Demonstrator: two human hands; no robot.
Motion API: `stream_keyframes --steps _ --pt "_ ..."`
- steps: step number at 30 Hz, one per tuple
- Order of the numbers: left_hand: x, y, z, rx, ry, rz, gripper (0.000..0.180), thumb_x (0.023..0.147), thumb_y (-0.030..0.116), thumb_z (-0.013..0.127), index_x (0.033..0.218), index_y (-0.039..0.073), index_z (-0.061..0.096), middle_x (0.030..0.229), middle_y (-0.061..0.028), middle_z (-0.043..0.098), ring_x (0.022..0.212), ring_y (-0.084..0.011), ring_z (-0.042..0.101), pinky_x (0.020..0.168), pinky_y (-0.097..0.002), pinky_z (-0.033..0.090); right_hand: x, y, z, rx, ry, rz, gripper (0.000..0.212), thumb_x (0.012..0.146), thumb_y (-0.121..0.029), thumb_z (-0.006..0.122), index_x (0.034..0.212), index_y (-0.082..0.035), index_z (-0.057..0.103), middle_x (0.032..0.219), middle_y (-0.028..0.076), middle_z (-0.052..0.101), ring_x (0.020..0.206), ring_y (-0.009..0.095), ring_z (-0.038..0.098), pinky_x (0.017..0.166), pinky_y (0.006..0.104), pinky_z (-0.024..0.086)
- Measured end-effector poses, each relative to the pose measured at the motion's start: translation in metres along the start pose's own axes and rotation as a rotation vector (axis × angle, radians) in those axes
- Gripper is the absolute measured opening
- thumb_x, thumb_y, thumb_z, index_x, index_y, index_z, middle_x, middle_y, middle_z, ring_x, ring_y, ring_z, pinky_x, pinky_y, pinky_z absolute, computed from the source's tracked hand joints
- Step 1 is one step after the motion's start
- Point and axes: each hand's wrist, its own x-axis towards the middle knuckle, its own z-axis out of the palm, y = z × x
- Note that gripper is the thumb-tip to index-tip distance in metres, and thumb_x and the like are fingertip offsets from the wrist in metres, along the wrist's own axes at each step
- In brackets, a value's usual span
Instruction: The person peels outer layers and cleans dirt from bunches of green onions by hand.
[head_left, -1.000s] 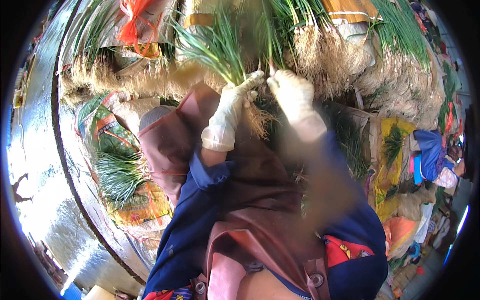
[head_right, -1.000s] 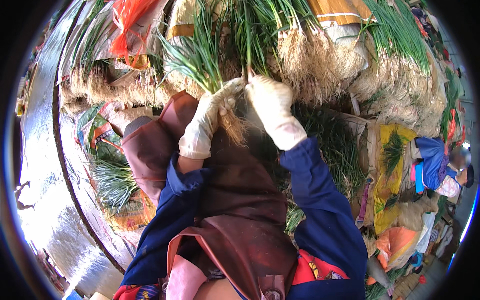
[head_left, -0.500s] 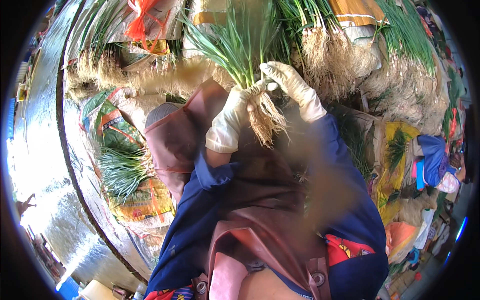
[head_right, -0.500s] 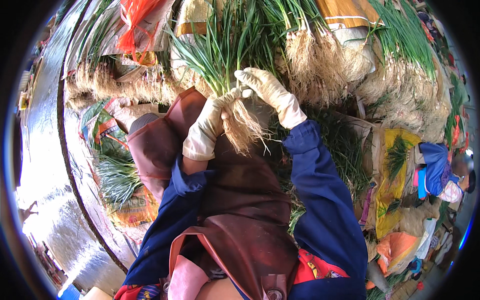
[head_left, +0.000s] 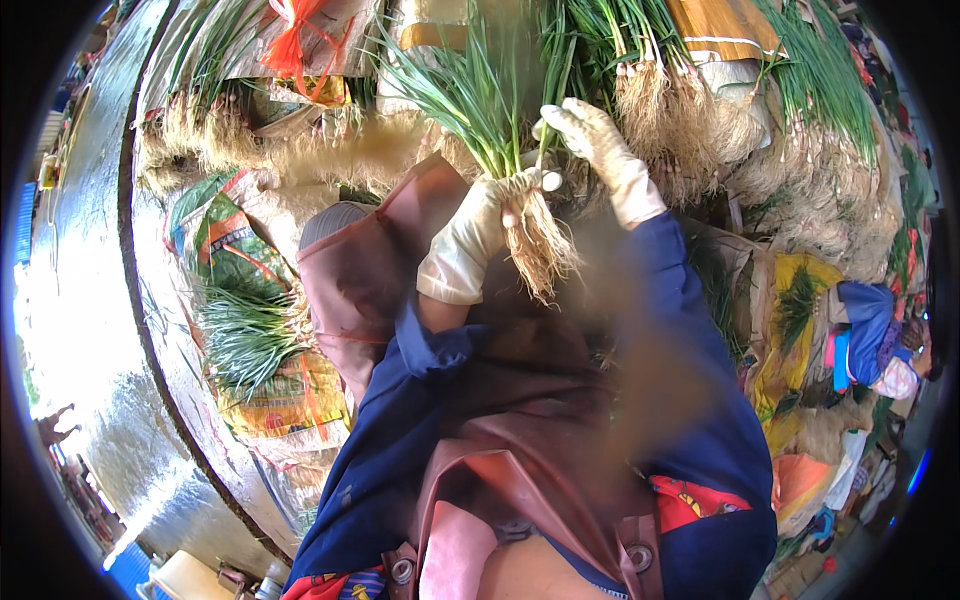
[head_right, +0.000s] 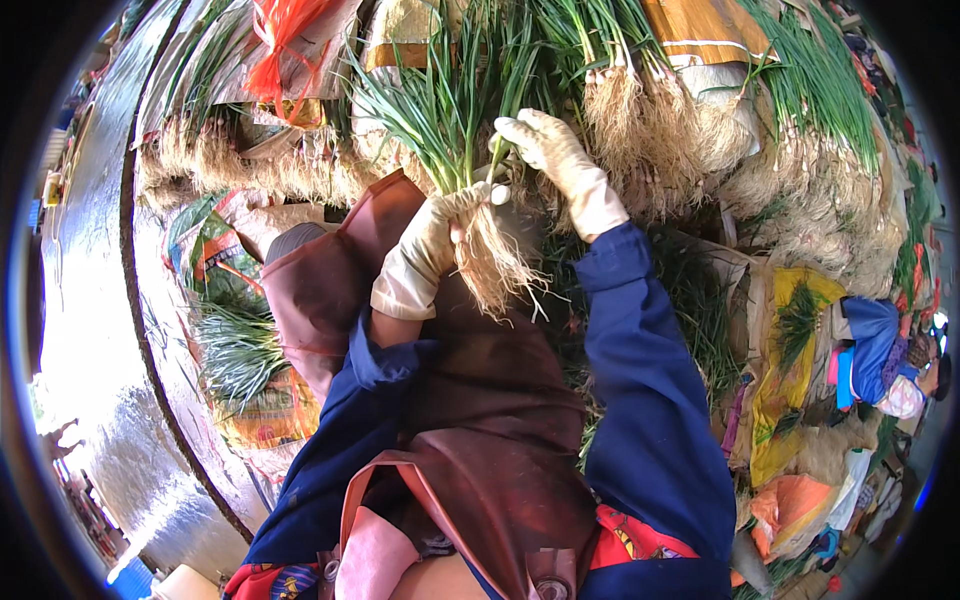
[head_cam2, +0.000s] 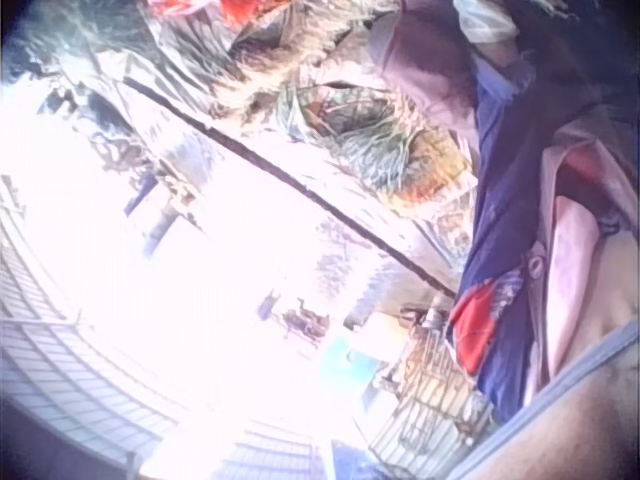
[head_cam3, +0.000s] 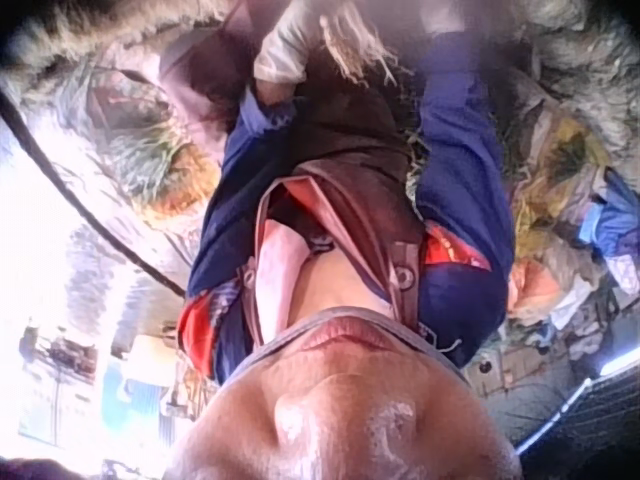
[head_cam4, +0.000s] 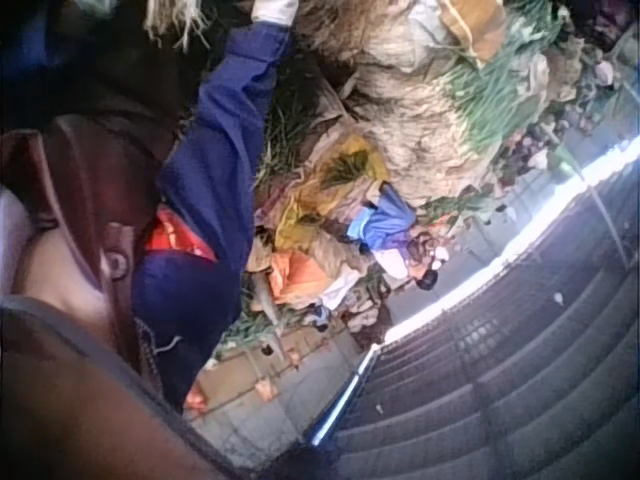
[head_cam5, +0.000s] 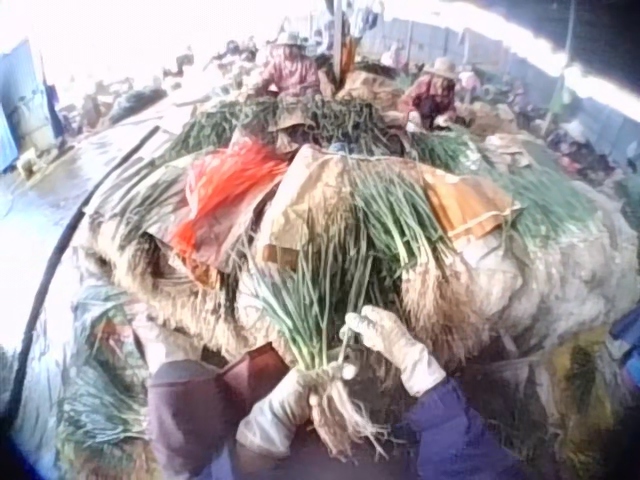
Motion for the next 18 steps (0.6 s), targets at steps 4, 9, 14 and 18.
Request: stream_keyframes --steps 4,9,14,18 --pt "-0.008 0.001 -0.001 -0.158 -0.118 -0.076 0.036 0.082 0.004 0.061 0.116 0.000 0.051 0.090 -0.0132 0.065 0.067 -0.0199 0.063 0.058 -0.0306 0.053 -0.036 -0.014 -0.033 -0.426 0.206 -0.110 0.022 0.089 -0.031 0.056 0.088 -0.009 0.061 0.073 -0.001 0.062 0.054 0.008 0.051 0.051 0.0241 0.041" --pt "-0.013 -0.002 0.006 -0.044 -0.079 -0.016 0.040 0.082 0.006 0.062 0.120 0.003 0.050 0.090 -0.0128 0.064 0.067 -0.0191 0.061 0.058 -0.0294 0.053 -0.094 -0.015 -0.067 -1.679 0.044 0.160 0.053 0.083 -0.047 0.058 0.118 -0.006 0.054 0.112 0.014 0.060 0.110 0.023 0.055 0.093 0.0299 0.042" --pt "-0.018 0.003 0.017 -0.041 -0.045 -0.072 0.037 0.084 0.008 0.060 0.119 0.005 0.049 0.093 -0.0145 0.064 0.066 -0.0196 0.061 0.056 -0.0323 0.054 -0.071 -0.019 -0.012 -0.676 -0.221 -0.450 0.077 0.083 -0.057 0.052 0.136 -0.005 0.035 0.133 0.011 0.046 0.115 0.023 0.049 0.098 0.0359 0.038" --pt "-0.025 0.006 0.021 -0.068 0.026 -0.122 0.031 0.084 0.008 0.060 0.113 0.003 0.053 0.090 -0.0110 0.064 0.066 -0.0183 0.061 0.058 -0.0322 0.054 -0.048 0.005 0.006 -0.478 -0.434 -0.092 0.063 0.086 -0.044 0.058 0.129 -0.003 0.040 0.112 0.005 0.054 0.097 0.012 0.051 0.081 0.0242 0.044"
